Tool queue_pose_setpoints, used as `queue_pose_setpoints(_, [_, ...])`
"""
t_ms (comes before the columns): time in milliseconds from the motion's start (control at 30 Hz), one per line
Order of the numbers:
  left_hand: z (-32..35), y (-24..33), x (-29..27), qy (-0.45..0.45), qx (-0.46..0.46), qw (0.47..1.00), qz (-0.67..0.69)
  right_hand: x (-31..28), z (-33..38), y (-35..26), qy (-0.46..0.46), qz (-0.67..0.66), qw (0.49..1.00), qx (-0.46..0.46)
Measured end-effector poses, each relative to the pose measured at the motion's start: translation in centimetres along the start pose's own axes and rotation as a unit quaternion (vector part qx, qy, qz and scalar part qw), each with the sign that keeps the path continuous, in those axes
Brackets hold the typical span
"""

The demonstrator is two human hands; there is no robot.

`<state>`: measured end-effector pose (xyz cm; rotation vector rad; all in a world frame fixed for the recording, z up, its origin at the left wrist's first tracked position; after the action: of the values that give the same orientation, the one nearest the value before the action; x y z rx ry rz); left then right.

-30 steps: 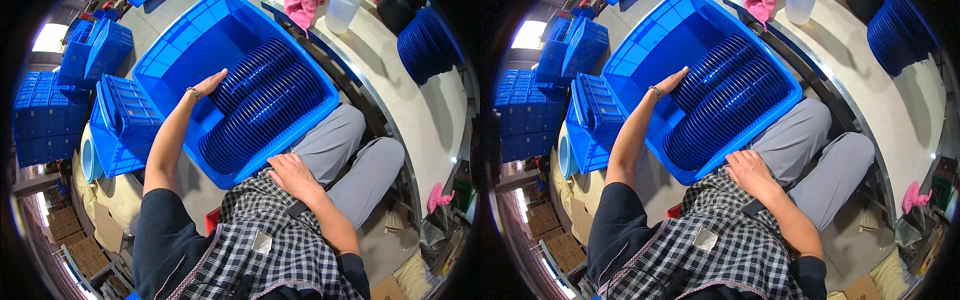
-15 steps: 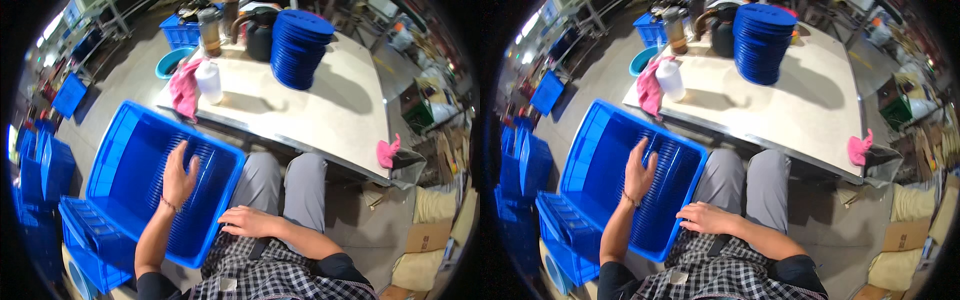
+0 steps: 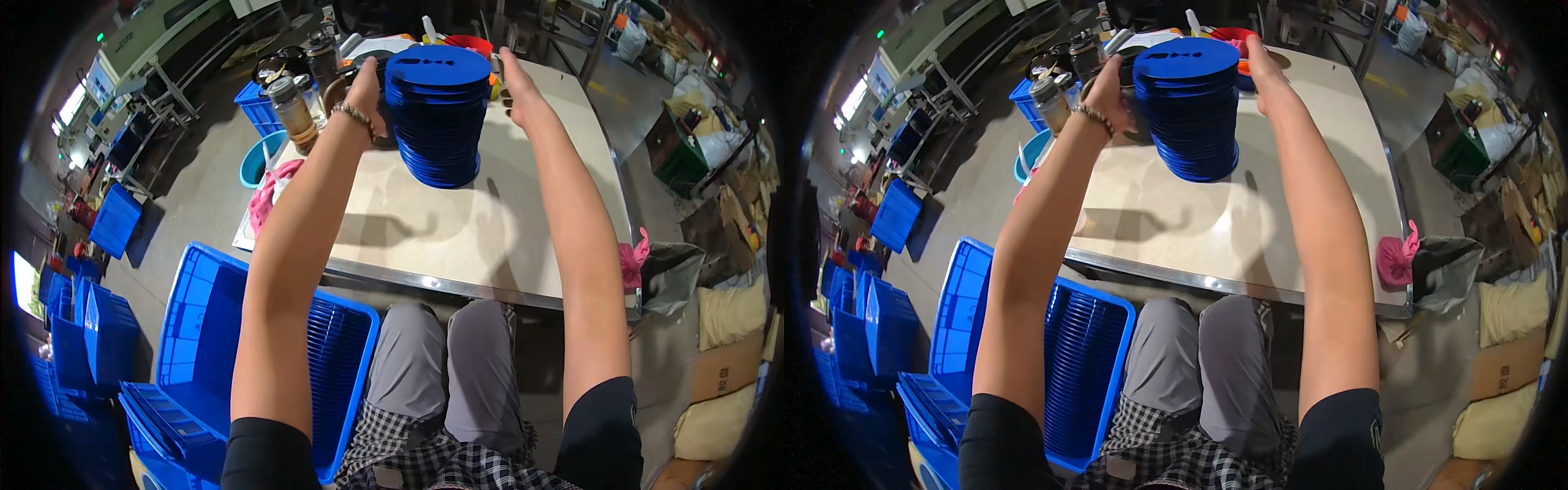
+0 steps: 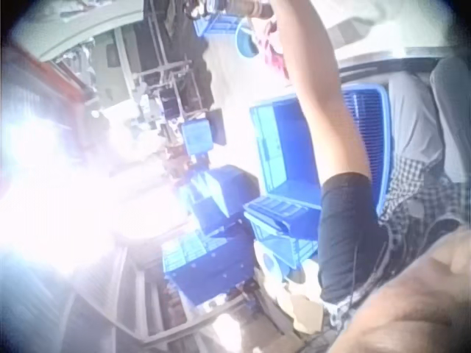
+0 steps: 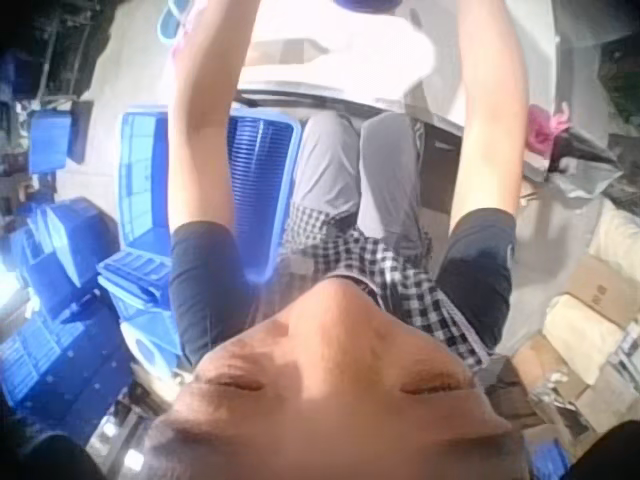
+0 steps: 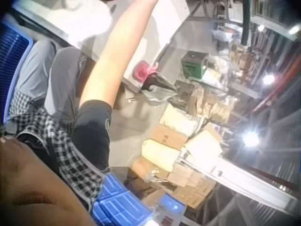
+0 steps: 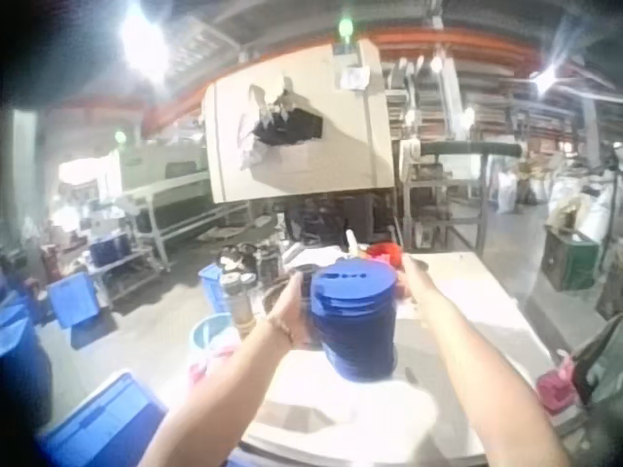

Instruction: The person sits on the floor and stacks blue plastic lids from a table into a blue crate. They arrange the lids in neat rows within the crate and then move to a conveyor belt to pick up a stack of lids.

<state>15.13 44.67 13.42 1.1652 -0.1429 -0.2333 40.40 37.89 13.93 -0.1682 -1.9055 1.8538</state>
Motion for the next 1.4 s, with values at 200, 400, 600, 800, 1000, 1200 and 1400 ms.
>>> queue_pose_setpoints(200, [0.9, 2.3, 1.8, -0.145, -0.054, 0.985, -0.07, 4.1, -0.9, 1.3, -0.024, 0.026, 0.993, 0.113])
queue_pose_setpoints(400, [3.9, 2.1, 3.2, -0.076, -0.002, 0.997, -0.021, 3.4, 0.3, 0.2, -0.036, -0.023, 0.997, 0.056])
queue_pose_setpoints(600, [13.0, -1.3, -2.8, -0.163, 0.193, 0.961, 0.116, 7.2, 11.4, -0.7, -0.057, -0.066, 0.987, -0.132])
queue_pose_setpoints(800, [29.2, -12.2, -17.5, 0.069, 0.195, 0.974, 0.093, 15.3, 31.7, 5.6, -0.175, -0.03, 0.954, -0.242])
queue_pose_setpoints(1000, [40.7, -25.8, -31.7, 0.132, 0.091, 0.954, 0.251, 26.5, 46.5, 16.5, -0.237, -0.001, 0.934, -0.268])
queue_pose_setpoints(1200, [51.1, -39.5, -44.2, 0.197, 0.078, 0.94, 0.267, 33.0, 61.1, 23.8, -0.363, -0.057, 0.903, -0.224])
queue_pose_setpoints(1400, [50.7, -43.8, -46.2, 0.24, -0.007, 0.925, 0.293, 33.3, 63.5, 28.0, -0.385, -0.081, 0.894, -0.215])
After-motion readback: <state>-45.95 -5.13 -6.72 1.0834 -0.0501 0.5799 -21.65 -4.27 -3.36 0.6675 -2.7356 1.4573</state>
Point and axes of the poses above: each hand's wrist, its own z-axis away from the middle knuckle, its own x-axis out of the palm, y = z × x, the point moved 4 cm from there along -z, towards the middle knuckle, and after that the axes turned 15 degrees about -z, right-handed, at the moved point
